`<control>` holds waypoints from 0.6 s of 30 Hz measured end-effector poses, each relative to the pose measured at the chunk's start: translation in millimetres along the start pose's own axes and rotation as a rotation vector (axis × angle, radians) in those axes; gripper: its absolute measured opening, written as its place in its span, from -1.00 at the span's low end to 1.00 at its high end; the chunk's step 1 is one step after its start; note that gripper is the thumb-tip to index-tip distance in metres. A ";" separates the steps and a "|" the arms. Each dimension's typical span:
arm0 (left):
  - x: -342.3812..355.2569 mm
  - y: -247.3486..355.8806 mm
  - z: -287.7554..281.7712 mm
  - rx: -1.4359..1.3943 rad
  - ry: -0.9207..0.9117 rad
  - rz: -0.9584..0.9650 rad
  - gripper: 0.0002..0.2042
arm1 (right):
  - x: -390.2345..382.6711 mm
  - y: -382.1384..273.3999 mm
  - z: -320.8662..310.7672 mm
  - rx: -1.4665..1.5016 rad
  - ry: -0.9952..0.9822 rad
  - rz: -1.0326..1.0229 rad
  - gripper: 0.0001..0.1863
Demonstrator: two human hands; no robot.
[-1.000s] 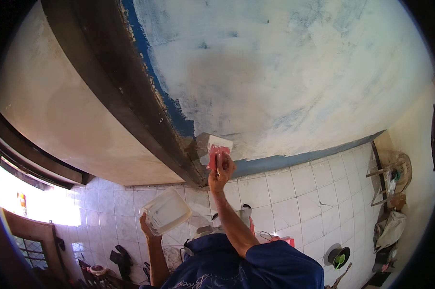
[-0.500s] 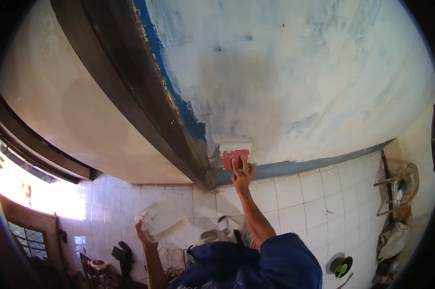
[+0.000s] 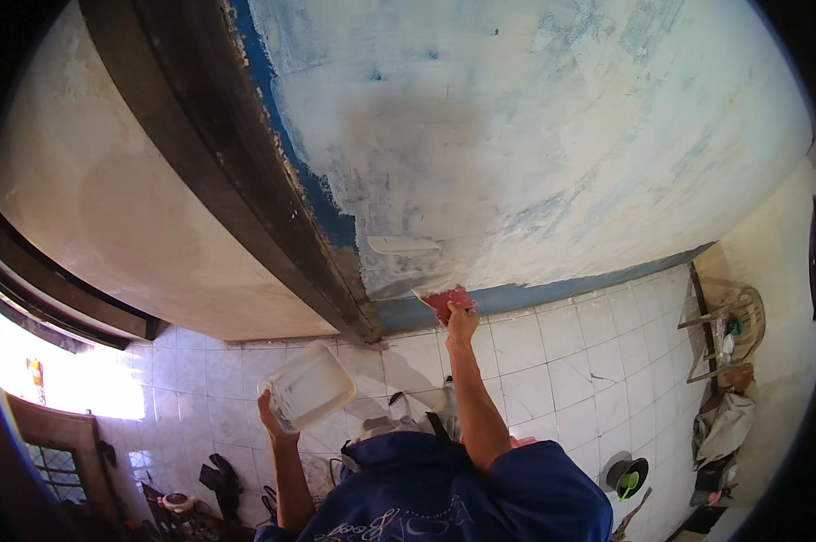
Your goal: The person uses a putty knife to apply and smooth white plaster across a wall, holding a small plastic container in their left hand.
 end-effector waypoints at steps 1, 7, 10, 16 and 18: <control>2.1 -0.5 0.0 -0.007 -0.014 -0.009 -0.40 | 5.8 4.8 4.1 0.074 0.004 0.060 -0.79; 5.5 -5.1 -13.3 -0.020 -0.011 -0.011 -0.40 | -0.4 -41.7 51.7 0.017 -0.087 0.031 -0.87; 1.9 -6.8 -16.0 -0.010 -0.009 -0.008 -0.39 | -20.4 -79.8 81.9 -0.011 -0.116 -0.107 -0.87; 10.1 -19.2 -25.1 -0.007 -0.039 -0.013 -0.37 | -51.8 -158.6 124.1 -0.076 -0.124 -0.210 -0.82; 15.0 -19.8 -20.3 -0.067 -0.047 -0.048 -0.37 | -59.3 -176.9 132.5 -0.061 -0.140 -0.258 -0.80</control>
Point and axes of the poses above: each hand's wrist, its own x-axis towards the middle knuckle, its own z-axis out of the palm, y = z × x, the point moved 1 cm from there along x, towards the middle knuckle, and after that the axes turned 2 degrees about x, right-handed, at the moved point
